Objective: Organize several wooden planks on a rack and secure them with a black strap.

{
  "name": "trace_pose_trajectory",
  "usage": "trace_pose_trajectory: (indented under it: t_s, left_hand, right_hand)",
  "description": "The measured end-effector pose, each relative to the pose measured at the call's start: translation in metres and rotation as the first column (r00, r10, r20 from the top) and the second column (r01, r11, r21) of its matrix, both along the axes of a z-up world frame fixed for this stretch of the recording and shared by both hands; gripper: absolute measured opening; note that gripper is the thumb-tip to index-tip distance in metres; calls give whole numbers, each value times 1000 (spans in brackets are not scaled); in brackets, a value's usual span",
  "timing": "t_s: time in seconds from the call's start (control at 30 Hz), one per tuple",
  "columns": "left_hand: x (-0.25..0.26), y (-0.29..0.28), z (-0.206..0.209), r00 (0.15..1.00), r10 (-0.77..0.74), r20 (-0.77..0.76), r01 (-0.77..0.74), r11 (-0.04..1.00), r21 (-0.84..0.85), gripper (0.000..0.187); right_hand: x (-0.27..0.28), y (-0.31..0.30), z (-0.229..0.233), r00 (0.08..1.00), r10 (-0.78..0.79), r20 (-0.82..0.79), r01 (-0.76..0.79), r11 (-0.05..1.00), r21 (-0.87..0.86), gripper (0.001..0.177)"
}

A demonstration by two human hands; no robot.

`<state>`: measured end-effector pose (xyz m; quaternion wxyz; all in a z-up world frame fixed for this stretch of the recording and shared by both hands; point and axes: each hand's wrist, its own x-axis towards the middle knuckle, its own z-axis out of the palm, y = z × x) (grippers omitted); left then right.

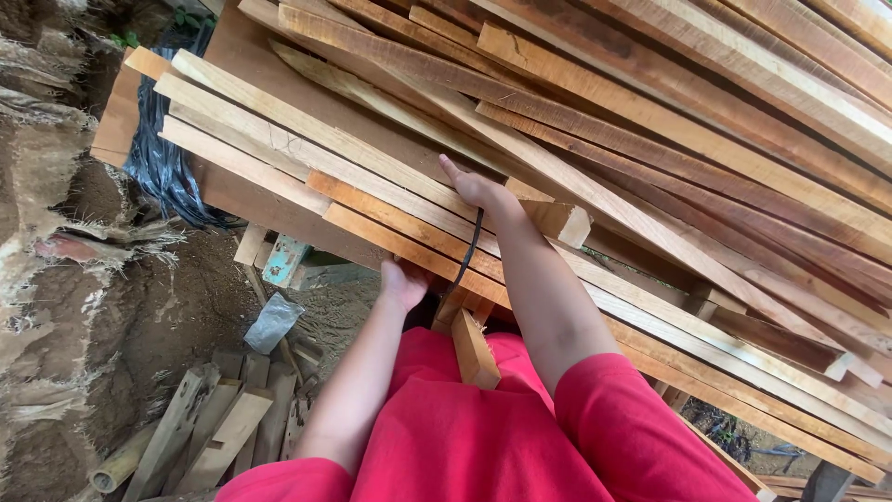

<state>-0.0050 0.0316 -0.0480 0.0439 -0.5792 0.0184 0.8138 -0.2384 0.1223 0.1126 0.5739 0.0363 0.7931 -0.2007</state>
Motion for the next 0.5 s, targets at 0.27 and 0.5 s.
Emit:
trace_pose_trajectory:
  t_s: [0.27,0.5]
  left_hand:
    - [-13,19,10,988,97,-121,-78,986,149,70]
    - [-10,20,-18,993,75,-92,-63,989,133,67]
  right_hand:
    - [-8,-3,17,995,51,83,-54,998,34,114]
    - [-9,-1,16,991,100,88,-105,993,59,111]
